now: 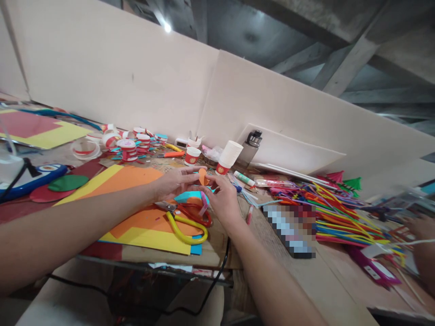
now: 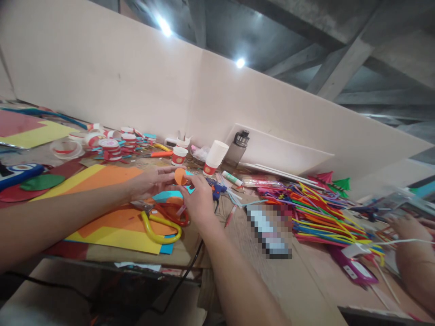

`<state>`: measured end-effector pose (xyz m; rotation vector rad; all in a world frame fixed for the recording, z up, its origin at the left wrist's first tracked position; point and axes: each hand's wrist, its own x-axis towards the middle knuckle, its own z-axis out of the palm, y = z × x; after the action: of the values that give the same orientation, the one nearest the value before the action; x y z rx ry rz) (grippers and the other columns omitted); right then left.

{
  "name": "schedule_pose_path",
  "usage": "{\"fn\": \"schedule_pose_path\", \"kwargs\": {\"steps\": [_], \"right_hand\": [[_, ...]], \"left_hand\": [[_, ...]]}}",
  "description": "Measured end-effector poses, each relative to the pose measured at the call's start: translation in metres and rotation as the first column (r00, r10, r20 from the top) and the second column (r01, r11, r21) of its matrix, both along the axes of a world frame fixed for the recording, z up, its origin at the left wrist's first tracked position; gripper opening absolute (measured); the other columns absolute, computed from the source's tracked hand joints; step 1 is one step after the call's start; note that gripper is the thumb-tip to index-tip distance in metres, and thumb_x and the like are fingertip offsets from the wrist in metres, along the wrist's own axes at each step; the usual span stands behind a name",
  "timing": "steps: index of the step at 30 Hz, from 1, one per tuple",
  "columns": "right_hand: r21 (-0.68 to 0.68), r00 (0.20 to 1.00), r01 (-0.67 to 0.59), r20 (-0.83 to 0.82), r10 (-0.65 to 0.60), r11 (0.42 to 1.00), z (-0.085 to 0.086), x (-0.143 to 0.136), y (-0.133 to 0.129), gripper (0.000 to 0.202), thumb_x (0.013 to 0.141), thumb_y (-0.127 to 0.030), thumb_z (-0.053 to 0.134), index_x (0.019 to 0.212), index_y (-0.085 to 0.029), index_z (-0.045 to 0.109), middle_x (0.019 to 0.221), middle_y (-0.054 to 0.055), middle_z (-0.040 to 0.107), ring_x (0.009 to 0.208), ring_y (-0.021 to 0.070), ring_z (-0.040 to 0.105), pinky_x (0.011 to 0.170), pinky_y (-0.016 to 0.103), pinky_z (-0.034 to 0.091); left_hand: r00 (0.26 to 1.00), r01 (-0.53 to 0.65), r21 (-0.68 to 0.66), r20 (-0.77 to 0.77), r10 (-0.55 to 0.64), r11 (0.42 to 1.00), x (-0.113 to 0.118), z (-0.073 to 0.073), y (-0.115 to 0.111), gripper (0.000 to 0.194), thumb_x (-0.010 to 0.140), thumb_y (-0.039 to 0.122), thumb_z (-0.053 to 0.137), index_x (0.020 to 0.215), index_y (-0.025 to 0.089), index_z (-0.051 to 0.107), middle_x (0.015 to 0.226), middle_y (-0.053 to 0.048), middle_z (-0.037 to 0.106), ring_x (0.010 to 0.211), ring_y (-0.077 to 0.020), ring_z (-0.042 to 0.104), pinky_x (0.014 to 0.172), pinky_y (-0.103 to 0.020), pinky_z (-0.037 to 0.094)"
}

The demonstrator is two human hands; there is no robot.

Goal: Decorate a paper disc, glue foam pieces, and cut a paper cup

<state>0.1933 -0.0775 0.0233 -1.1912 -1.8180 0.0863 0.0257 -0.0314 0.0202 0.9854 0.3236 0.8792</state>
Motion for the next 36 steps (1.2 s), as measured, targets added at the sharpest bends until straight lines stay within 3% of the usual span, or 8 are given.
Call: {"fn": "schedule_pose_path", "kwargs": {"steps": [6,14,19,24,27,30,32,36], "right_hand": [[-0.034,0.998,-0.045,-0.034,0.043,0.998,-0.002,0.0,0.002,0.055,0.074,-0.022,0.072,0.126,-0.027,0.055,0.099,0.005,0.054,0.083,0.0173,0.054,0.073,0.032,0.05],[-0.136,0.989,-0.092,-0.125,0.075,0.986,0.001,-0.001,0.001,0.049,0.07,-0.026,0.076,0.117,-0.026,0.062,0.104,0.006,0.055,0.087,0.0173,0.055,0.074,0.032,0.05],[-0.184,0.967,-0.128,-0.243,0.081,0.975,-0.002,0.003,0.006,0.046,0.072,-0.033,0.074,0.115,-0.024,0.062,0.11,0.007,0.061,0.086,0.0168,0.059,0.074,0.032,0.051],[-0.149,0.983,-0.099,-0.17,0.073,0.984,-0.004,0.005,0.008,0.043,0.071,-0.037,0.074,0.111,-0.022,0.065,0.103,0.007,0.063,0.083,0.0169,0.059,0.073,0.032,0.05],[-0.186,0.97,-0.135,-0.223,0.092,0.973,-0.004,0.003,0.007,0.043,0.073,-0.037,0.071,0.113,-0.023,0.064,0.104,0.007,0.063,0.082,0.0165,0.06,0.073,0.031,0.05],[-0.276,0.906,-0.229,-0.412,0.1,0.934,-0.003,0.002,0.008,0.045,0.077,-0.039,0.066,0.117,-0.022,0.059,0.1,0.005,0.064,0.08,0.0139,0.06,0.071,0.028,0.05],[-0.348,0.843,-0.297,-0.533,0.073,0.889,-0.003,0.003,0.009,0.041,0.078,-0.043,0.063,0.113,-0.022,0.06,0.092,0.003,0.064,0.076,0.0116,0.059,0.067,0.025,0.049],[-0.487,0.768,-0.4,-0.64,-0.006,0.777,-0.002,0.002,0.008,0.036,0.075,-0.052,0.063,0.089,-0.019,0.063,0.078,-0.001,0.058,0.062,0.0084,0.053,0.05,0.019,0.045]], "left_hand": [[0.998,0.016,0.075,-0.063,-0.012,0.997,-0.001,-0.004,0.003,0.044,0.071,0.019,0.076,0.113,0.016,0.063,0.101,-0.01,0.071,0.088,-0.0181,0.068,0.081,-0.032,0.053],[0.995,0.066,-0.001,-0.073,-0.066,0.998,-0.002,-0.008,0.009,0.034,0.068,0.025,0.079,0.097,0.013,0.068,0.089,-0.009,0.072,0.077,-0.0158,0.069,0.077,-0.027,0.054],[0.99,0.106,-0.001,-0.091,-0.106,0.994,-0.006,-0.005,0.009,0.032,0.076,0.025,0.072,0.105,0.014,0.066,0.1,-0.012,0.07,0.081,-0.0158,0.068,0.077,-0.028,0.054],[0.983,0.145,0.022,-0.117,-0.141,0.989,-0.007,0.002,0.003,0.038,0.077,0.024,0.069,0.114,0.019,0.061,0.107,-0.011,0.067,0.082,-0.0171,0.066,0.067,-0.027,0.053],[0.981,0.136,0.029,-0.143,-0.131,0.99,-0.007,0.003,0.001,0.037,0.076,0.027,0.068,0.113,0.02,0.062,0.103,-0.01,0.066,0.081,-0.0175,0.065,0.062,-0.024,0.051],[0.975,0.067,0.056,-0.215,-0.054,0.996,-0.008,0.001,0.004,0.034,0.076,0.035,0.068,0.106,0.019,0.065,0.097,-0.009,0.067,0.08,-0.018,0.064,0.061,-0.025,0.049],[0.938,-0.016,0.159,-0.34,0.07,0.987,-0.009,-0.002,0.008,0.035,0.074,0.04,0.069,0.102,0.019,0.066,0.089,-0.008,0.068,0.075,-0.0172,0.064,0.06,-0.024,0.048],[0.772,-0.026,0.522,-0.531,0.349,0.852,-0.01,-0.01,0.018,0.038,0.064,0.04,0.077,0.097,0.021,0.071,0.084,-0.006,0.071,0.078,-0.02,0.065,0.062,-0.025,0.047]]}}
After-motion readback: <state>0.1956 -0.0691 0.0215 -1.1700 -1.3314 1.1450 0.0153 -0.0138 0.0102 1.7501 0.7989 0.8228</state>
